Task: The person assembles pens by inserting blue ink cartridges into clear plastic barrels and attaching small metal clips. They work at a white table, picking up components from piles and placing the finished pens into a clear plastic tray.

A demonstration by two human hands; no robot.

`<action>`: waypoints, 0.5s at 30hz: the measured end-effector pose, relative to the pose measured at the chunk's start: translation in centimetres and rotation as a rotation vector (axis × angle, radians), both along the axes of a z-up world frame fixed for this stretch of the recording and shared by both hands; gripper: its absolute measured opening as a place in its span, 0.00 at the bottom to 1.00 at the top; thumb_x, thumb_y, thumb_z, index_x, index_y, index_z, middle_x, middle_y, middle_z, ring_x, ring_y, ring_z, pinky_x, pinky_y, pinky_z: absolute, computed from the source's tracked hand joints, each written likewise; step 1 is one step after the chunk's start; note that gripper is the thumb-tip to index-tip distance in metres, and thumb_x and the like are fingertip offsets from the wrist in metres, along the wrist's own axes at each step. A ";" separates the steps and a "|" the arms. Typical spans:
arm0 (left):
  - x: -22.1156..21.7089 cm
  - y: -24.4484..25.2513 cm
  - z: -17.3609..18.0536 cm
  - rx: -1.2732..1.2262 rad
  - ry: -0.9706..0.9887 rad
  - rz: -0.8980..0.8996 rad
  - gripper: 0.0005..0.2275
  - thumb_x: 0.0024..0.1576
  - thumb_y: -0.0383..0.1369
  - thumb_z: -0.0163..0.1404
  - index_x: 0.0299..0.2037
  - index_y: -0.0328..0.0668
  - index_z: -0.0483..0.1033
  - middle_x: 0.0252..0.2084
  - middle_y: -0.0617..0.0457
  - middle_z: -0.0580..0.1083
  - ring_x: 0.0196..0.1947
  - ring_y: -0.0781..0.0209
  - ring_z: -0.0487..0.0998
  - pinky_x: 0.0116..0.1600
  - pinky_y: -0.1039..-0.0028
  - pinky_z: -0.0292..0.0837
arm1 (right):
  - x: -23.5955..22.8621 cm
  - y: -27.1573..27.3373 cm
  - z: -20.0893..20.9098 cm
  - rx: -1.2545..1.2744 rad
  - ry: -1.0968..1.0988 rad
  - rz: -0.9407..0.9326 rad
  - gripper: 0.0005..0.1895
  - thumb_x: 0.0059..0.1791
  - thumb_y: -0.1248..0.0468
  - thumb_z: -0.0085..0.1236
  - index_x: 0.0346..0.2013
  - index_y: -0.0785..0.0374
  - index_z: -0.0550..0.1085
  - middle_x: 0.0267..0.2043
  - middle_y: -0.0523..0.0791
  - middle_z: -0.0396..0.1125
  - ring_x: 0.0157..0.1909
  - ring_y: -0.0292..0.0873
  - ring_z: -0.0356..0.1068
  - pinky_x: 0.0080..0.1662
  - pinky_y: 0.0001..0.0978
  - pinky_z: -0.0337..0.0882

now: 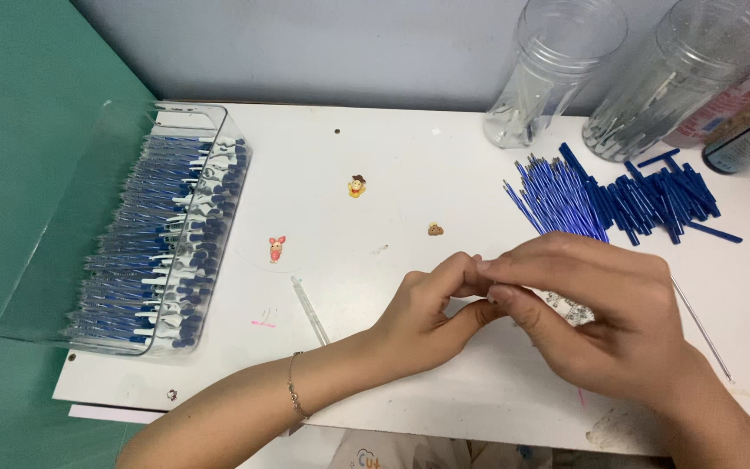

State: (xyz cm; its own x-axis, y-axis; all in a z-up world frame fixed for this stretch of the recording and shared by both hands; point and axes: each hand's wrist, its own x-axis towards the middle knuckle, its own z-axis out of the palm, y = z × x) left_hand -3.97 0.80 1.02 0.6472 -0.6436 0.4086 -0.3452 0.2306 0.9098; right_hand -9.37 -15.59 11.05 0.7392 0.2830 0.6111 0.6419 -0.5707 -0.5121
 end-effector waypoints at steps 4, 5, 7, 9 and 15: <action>-0.2 0.1 0.4 0.032 0.077 0.006 0.07 0.63 0.25 0.53 0.44 0.42 0.66 0.37 0.56 0.75 0.42 0.63 0.83 0.50 0.76 0.75 | 0.4 -1.1 -1.4 0.117 0.122 -0.016 0.08 0.48 0.72 0.56 0.41 0.68 0.79 0.34 0.50 0.76 0.33 0.42 0.77 0.38 0.26 0.75; -0.1 0.0 0.2 0.048 0.071 0.002 0.07 0.63 0.26 0.53 0.43 0.43 0.65 0.36 0.57 0.75 0.41 0.65 0.82 0.49 0.77 0.74 | 0.5 -1.2 -1.7 0.134 0.133 -0.017 0.07 0.48 0.73 0.56 0.40 0.68 0.79 0.34 0.50 0.76 0.34 0.43 0.77 0.40 0.28 0.75; 0.0 -0.1 0.0 0.062 0.069 -0.001 0.07 0.63 0.26 0.52 0.43 0.43 0.65 0.35 0.58 0.74 0.39 0.67 0.81 0.48 0.77 0.73 | 0.6 -1.5 -2.1 0.151 0.147 -0.017 0.07 0.48 0.73 0.57 0.38 0.68 0.79 0.34 0.50 0.76 0.35 0.44 0.76 0.41 0.30 0.75; 0.1 -0.1 0.0 0.064 0.042 0.003 0.08 0.63 0.27 0.53 0.42 0.43 0.64 0.31 0.60 0.70 0.31 0.71 0.71 0.43 0.79 0.67 | 0.7 -1.6 -2.4 0.184 0.166 0.004 0.07 0.48 0.73 0.58 0.39 0.66 0.79 0.36 0.51 0.76 0.35 0.44 0.78 0.41 0.28 0.77; 0.0 -0.2 0.3 0.094 0.089 0.010 0.09 0.63 0.32 0.53 0.40 0.44 0.63 0.36 0.58 0.81 0.44 0.66 0.84 0.50 0.76 0.73 | 1.0 -1.7 -2.9 0.260 0.253 -0.011 0.09 0.50 0.73 0.53 0.42 0.70 0.78 0.36 0.52 0.74 0.36 0.44 0.76 0.37 0.25 0.79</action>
